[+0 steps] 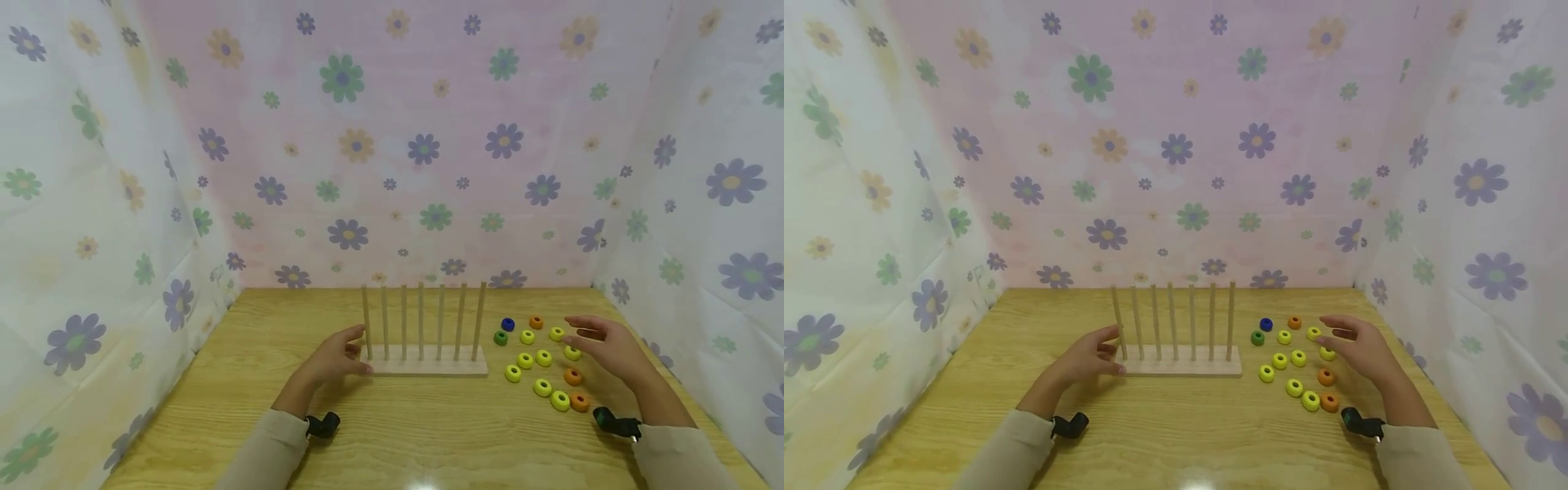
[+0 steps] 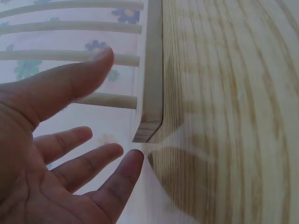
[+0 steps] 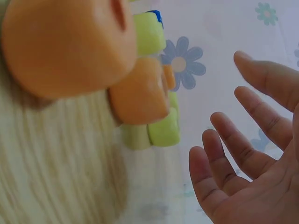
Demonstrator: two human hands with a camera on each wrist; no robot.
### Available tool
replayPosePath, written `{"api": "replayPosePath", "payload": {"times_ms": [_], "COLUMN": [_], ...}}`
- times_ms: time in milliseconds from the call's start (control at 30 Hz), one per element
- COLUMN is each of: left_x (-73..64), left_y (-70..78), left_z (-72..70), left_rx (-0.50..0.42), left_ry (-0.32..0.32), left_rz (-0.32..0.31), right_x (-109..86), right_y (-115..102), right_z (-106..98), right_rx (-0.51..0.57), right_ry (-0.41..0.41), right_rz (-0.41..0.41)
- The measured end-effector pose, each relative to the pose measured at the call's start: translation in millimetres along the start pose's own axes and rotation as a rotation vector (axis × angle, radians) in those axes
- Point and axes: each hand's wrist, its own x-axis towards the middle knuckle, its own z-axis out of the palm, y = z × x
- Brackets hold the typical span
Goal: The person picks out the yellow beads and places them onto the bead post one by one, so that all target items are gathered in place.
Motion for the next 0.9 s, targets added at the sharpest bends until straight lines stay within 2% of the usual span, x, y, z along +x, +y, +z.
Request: {"api": "replayPosePath", "payload": {"times_ms": [367, 900], "left_x": [3.5, 3.0], "left_y": [-1.6, -4.8], "left_z": [4.8, 5.0], "left_rx": [0.042, 0.066], "left_ry": [0.006, 0.012], "left_rz": [-0.020, -0.044], "right_x": [-3.1, -3.8], "right_y": [20.5, 27.1], "right_z": [-0.2, 3.4], "right_rx": [0.003, -0.020], "right_ry": [-0.014, -0.060], "right_rz": [0.058, 0.105]}}
